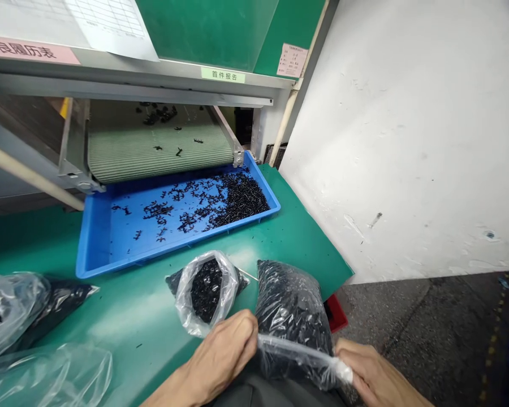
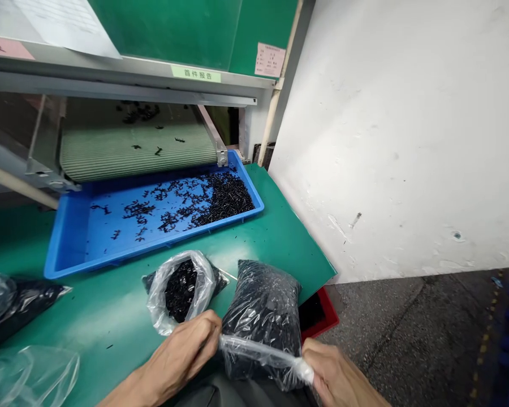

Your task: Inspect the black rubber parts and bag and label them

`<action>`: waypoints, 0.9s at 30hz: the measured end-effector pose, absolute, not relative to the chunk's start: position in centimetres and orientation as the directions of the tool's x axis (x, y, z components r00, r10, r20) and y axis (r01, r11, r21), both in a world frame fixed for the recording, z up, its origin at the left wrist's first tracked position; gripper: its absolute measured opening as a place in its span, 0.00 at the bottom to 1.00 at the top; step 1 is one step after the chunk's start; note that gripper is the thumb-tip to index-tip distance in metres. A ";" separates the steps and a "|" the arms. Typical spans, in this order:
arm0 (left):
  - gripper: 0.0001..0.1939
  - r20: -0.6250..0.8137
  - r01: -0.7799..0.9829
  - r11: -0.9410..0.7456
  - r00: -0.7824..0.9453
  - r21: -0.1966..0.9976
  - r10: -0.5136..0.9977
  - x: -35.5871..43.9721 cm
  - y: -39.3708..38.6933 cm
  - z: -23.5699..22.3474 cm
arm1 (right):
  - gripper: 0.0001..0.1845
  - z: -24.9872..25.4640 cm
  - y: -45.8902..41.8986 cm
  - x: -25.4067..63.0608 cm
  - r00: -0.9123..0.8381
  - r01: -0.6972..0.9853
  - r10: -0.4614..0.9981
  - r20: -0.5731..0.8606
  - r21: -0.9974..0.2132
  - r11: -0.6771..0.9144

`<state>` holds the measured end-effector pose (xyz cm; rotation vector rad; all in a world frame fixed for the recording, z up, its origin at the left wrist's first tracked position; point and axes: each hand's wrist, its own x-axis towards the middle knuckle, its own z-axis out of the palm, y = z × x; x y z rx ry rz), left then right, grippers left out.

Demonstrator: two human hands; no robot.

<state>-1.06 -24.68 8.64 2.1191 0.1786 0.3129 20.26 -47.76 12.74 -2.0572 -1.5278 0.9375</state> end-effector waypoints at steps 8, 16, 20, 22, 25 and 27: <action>0.07 -0.248 0.284 -0.384 0.959 0.879 0.141 -4.3 -26.1 10.6 | 0.29 10.0 -49.2 17.6 0.038 -0.400 0.710 -0.703 -0.661 -0.634; 0.18 -0.336 0.367 0.623 0.926 0.691 -0.173 -3.6 -26.4 7.2 | 0.27 10.0 -48.8 18.1 0.536 -0.048 0.580 -0.613 -0.708 -0.705; 0.16 -0.361 0.225 0.854 0.931 0.468 -0.048 -3.2 -27.9 5.3 | 0.22 10.2 -48.1 18.2 0.670 -0.039 0.525 -0.525 -0.732 -0.681; 0.15 -0.398 0.155 0.888 0.917 0.433 0.034 -3.2 -28.2 5.3 | 0.17 10.2 -48.1 18.2 0.596 -0.148 0.517 -0.615 -0.717 -0.681; 0.22 -0.408 0.087 0.878 0.904 0.471 0.129 -3.0 -28.3 5.9 | 0.21 10.2 -48.4 18.5 0.423 -0.385 0.524 -0.739 -0.671 -0.634; 0.22 -0.429 0.104 0.831 0.887 0.547 0.171 -2.8 -28.2 6.2 | 0.25 10.0 -48.6 18.7 0.310 -0.546 0.547 -0.777 -0.617 -0.567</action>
